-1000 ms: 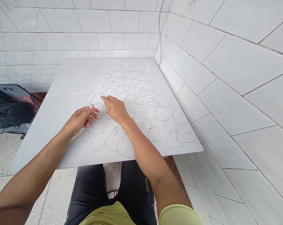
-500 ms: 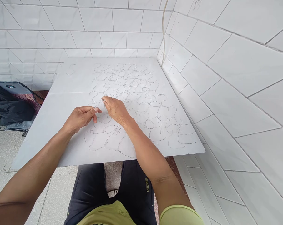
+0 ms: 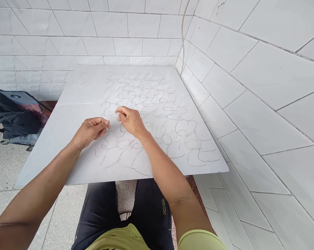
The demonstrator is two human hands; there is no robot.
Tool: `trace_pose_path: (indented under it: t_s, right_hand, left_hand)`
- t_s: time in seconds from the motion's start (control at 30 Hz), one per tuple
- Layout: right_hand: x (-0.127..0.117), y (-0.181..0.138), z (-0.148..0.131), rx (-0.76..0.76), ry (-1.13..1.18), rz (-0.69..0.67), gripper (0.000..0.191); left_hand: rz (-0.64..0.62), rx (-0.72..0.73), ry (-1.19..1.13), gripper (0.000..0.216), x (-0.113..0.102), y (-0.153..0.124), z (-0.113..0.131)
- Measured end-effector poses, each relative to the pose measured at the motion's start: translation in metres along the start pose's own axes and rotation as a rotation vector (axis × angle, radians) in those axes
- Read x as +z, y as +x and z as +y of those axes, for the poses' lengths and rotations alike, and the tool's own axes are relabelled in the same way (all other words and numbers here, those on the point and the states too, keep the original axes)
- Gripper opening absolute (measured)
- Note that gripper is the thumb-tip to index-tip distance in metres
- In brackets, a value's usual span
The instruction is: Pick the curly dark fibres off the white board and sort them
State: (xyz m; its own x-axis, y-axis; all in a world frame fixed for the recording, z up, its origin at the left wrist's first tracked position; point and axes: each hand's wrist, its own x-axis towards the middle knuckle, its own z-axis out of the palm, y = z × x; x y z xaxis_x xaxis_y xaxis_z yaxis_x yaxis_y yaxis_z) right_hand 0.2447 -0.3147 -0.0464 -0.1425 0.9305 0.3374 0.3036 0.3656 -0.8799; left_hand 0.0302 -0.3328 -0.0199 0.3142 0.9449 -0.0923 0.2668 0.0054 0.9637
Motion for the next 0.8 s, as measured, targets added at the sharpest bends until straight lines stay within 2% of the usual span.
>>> trace_pose_path:
  t_s: [0.17, 0.3, 0.5, 0.8]
  right_hand:
    - [0.000, 0.000, 0.000, -0.015, 0.025, -0.008, 0.020]
    - [-0.001, 0.000, -0.001, -0.028, 0.040, -0.037, 0.019]
    - [-0.002, -0.001, -0.004, 0.004, 0.040, -0.013, 0.020]
    - [0.000, -0.002, -0.008, 0.040, 0.054, 0.022, 0.019]
  left_hand:
    - [-0.133, -0.051, -0.079, 0.034, -0.003, 0.002, -0.002]
    - [-0.173, -0.086, -0.129, 0.036, -0.005, 0.003, -0.003]
    - [-0.125, -0.099, -0.192, 0.037, -0.006, 0.004, 0.001]
    - [-0.010, -0.098, -0.197, 0.062, -0.008, 0.002, 0.009]
